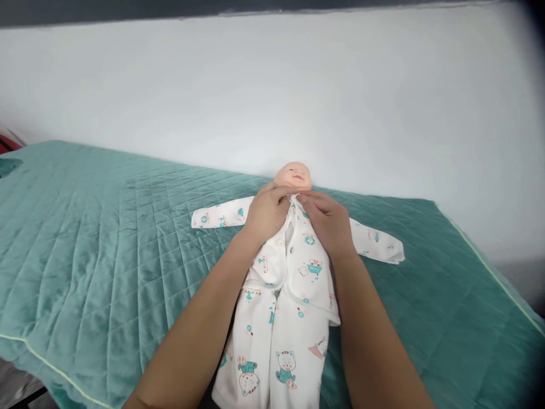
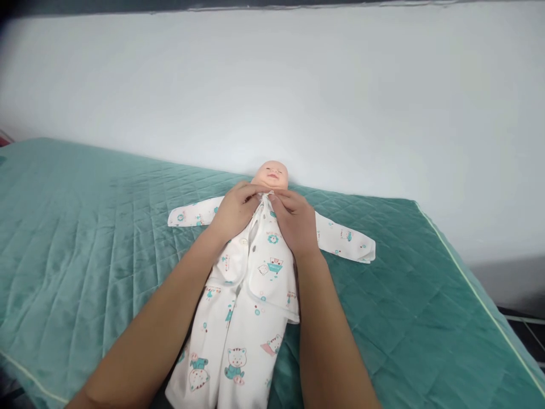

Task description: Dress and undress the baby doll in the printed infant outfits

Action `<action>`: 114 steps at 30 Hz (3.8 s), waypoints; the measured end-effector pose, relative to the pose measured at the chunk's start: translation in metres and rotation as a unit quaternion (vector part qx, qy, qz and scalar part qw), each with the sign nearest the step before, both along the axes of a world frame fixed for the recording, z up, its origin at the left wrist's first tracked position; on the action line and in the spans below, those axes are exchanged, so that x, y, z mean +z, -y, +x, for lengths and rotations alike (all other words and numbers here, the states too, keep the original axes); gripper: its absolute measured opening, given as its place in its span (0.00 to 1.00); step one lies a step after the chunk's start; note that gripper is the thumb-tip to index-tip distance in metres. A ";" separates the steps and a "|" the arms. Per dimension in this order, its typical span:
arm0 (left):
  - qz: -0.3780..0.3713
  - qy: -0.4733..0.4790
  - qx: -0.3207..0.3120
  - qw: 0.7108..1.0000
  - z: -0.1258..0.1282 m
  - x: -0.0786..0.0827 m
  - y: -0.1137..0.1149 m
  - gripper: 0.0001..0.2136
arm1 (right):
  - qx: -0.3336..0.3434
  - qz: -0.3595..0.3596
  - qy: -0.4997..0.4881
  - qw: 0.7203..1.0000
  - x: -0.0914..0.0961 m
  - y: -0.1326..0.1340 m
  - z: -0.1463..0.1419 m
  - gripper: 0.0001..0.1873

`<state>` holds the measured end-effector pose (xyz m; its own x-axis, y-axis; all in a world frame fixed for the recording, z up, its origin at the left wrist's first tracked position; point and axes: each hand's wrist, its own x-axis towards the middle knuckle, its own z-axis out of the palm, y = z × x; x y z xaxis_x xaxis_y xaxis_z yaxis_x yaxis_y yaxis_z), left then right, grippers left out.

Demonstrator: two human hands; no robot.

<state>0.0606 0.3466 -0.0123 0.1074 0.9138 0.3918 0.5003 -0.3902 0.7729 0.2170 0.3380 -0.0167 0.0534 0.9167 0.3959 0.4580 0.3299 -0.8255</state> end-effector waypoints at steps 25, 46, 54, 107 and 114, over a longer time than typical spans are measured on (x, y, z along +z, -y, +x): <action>-0.016 0.033 -0.063 0.997 -0.025 0.003 0.041 0.04 | -0.053 -0.004 0.069 0.996 0.003 0.073 -0.025 0.11; 0.009 0.058 -0.079 0.995 -0.019 0.005 0.052 0.07 | -0.014 -0.099 -0.111 0.989 0.011 0.067 -0.020 0.10; -0.003 0.073 -0.072 0.995 -0.017 0.002 0.052 0.06 | -0.073 -0.001 0.024 0.997 0.010 0.070 -0.029 0.05; -0.019 0.091 -0.073 0.993 -0.017 -0.001 0.051 0.05 | 0.011 -0.108 -0.072 0.991 0.013 0.061 -0.016 0.04; -0.020 0.059 -0.018 0.998 -0.010 -0.001 0.050 0.04 | 0.006 -0.051 -0.035 0.998 0.001 0.059 -0.018 0.05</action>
<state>0.0506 0.2970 -0.0135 0.0962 0.9250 0.3675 0.3914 -0.3747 0.8405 0.1989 0.2793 -0.0155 0.0661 0.9531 0.2954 0.3947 0.2469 -0.8850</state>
